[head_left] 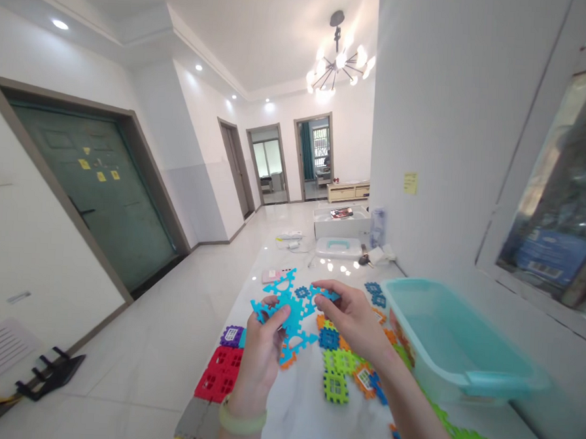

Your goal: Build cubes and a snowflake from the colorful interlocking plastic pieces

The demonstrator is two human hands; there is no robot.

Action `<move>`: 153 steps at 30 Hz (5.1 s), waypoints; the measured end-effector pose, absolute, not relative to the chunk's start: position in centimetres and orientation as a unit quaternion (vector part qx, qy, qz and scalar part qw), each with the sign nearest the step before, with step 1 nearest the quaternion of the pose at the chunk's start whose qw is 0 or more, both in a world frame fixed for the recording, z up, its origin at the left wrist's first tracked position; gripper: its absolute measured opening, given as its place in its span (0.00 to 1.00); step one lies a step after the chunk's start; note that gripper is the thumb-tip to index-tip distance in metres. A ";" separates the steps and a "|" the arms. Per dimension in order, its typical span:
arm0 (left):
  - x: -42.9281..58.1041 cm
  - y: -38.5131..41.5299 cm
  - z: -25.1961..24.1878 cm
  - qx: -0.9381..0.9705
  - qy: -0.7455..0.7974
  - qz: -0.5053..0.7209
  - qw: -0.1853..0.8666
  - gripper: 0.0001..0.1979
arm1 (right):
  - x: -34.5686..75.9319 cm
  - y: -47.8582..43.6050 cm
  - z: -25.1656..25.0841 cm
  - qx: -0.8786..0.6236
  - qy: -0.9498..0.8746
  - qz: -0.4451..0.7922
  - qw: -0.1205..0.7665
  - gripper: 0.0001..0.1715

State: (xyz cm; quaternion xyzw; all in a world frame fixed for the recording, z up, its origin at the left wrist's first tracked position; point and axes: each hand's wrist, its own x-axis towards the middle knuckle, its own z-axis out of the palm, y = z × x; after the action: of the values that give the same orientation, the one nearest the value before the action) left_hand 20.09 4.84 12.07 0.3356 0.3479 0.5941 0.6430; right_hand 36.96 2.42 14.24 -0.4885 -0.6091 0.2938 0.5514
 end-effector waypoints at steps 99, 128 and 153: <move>18.3 6.6 11.2 0.388 0.323 0.582 0.637 0.23 | 35.0 4.6 12.0 -0.427 -0.576 0.427 0.552 0.28; 4.8 8.8 8.6 0.403 0.463 0.636 0.469 0.28 | 26.5 10.8 3.0 -0.474 -0.411 0.573 0.527 0.37; 6.3 9.7 3.3 0.806 0.534 0.199 0.161 0.03 | 30.8 8.1 -0.4 -0.507 -0.315 0.612 0.518 0.30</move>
State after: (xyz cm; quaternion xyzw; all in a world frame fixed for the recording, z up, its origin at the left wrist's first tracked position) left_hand 6.34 9.70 3.34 0.8058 0.5341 0.1991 0.1609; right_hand 30.76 8.09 -0.40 -0.5073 -0.3155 0.6122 0.5180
